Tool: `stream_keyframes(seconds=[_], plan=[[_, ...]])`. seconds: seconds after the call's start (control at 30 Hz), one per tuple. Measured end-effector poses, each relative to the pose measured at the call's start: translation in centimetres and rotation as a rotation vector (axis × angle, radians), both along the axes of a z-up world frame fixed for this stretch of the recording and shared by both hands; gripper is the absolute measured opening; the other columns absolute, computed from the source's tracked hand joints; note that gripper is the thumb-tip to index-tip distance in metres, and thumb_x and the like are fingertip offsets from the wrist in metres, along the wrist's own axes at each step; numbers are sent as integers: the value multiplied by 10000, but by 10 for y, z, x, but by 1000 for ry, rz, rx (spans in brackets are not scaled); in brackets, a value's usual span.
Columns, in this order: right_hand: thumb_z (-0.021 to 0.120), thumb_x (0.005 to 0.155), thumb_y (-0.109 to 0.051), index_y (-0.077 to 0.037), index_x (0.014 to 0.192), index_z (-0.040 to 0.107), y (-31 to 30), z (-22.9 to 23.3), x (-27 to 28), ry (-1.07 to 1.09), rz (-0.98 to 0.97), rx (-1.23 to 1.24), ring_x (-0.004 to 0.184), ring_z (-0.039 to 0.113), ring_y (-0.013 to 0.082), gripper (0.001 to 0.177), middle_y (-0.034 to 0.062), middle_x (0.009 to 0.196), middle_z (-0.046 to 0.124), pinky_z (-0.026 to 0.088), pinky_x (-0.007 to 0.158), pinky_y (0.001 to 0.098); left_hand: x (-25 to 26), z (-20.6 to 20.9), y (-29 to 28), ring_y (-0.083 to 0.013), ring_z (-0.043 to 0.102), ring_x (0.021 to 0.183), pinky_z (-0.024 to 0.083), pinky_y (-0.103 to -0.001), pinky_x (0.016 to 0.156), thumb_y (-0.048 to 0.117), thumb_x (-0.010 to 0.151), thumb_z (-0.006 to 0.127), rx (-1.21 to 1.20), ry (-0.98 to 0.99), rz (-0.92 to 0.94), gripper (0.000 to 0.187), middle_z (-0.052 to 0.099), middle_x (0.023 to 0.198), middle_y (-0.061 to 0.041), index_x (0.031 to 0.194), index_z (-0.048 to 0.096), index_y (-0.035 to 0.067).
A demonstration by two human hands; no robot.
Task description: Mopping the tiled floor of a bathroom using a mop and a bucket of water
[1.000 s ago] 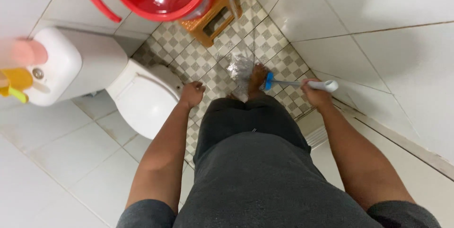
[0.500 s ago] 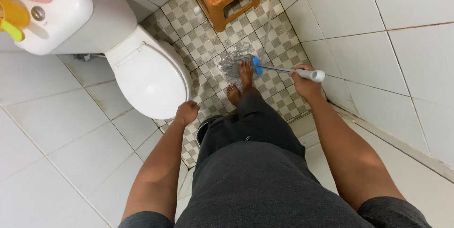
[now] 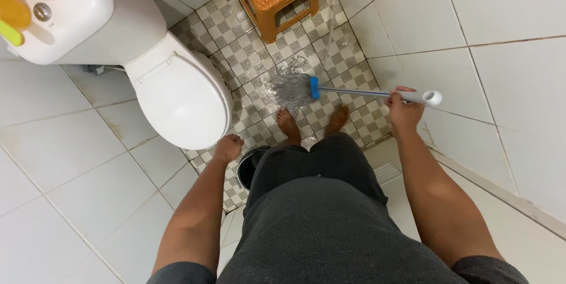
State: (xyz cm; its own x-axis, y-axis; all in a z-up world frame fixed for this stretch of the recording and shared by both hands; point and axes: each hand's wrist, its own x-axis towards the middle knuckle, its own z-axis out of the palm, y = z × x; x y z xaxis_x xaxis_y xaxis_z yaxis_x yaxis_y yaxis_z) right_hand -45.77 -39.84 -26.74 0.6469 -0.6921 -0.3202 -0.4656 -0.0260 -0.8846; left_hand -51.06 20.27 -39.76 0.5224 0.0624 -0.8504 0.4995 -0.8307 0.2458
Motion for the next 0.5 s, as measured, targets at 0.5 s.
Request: stream_keyframes(seconds=[0.5], plan=[[911,1030,-154,-42,1284,849,-62,3,29,-9,851,-33,1179,777,515,284,270,1215,808,624,872,640,33,-8,-219,-472,732,1353,583,-601,1167,497,1016,615,-69,-153,82,538,832,1374,-179,1406,837,201]])
